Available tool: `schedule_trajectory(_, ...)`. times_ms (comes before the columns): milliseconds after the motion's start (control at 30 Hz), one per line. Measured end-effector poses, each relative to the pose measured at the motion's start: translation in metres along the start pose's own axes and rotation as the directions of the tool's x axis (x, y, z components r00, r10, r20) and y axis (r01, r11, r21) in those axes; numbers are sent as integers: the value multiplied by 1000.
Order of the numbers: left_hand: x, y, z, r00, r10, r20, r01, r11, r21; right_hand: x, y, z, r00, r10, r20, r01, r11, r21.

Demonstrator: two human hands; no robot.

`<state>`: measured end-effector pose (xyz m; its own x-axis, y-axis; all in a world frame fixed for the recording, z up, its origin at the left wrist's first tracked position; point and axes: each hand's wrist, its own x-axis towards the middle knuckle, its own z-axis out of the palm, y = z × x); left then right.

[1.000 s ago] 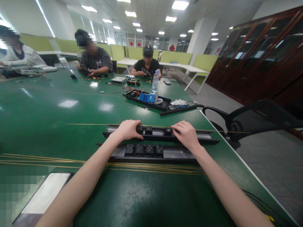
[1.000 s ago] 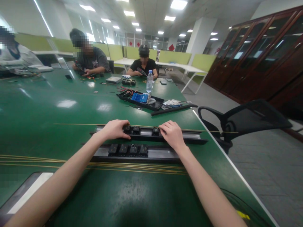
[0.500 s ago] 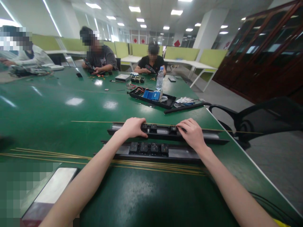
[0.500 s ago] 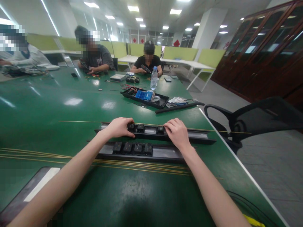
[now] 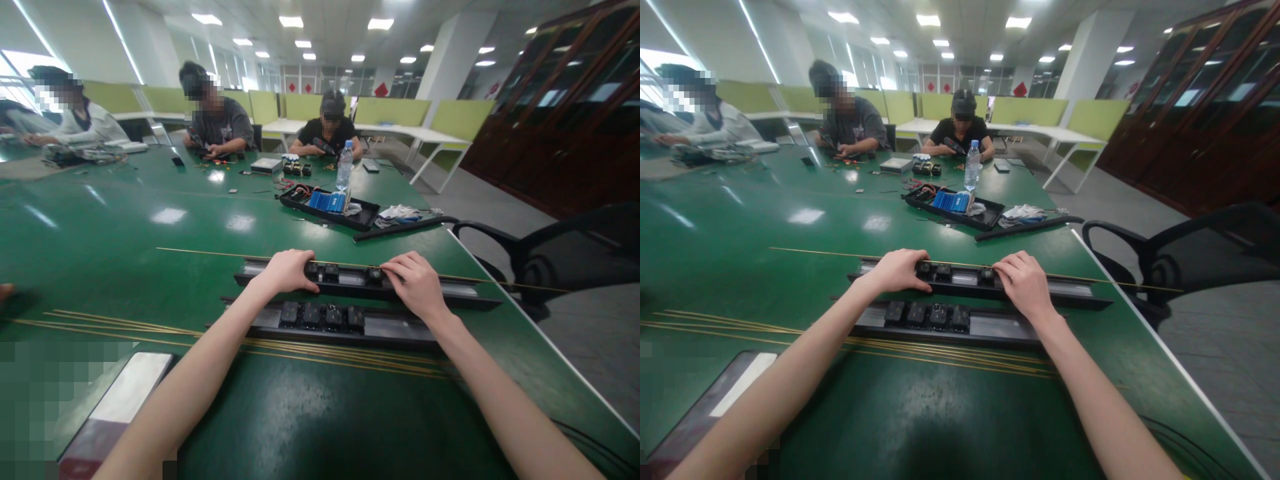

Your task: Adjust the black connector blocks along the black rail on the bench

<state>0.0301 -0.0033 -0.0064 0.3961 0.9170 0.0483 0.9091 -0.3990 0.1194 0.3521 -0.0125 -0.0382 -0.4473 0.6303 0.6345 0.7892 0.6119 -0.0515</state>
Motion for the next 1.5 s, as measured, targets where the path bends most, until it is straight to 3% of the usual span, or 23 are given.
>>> schedule_trajectory(367, 0, 0, 0, 1000, -10, -8, 10, 1000, 2, 0, 2, 3, 999, -25, -29, 26, 1000, 3)
schedule_trajectory(1500, 0, 0, 3, 1000, 17, -21, -18, 999, -38, -2, 2, 0, 994, 51, -93, -47, 998, 42)
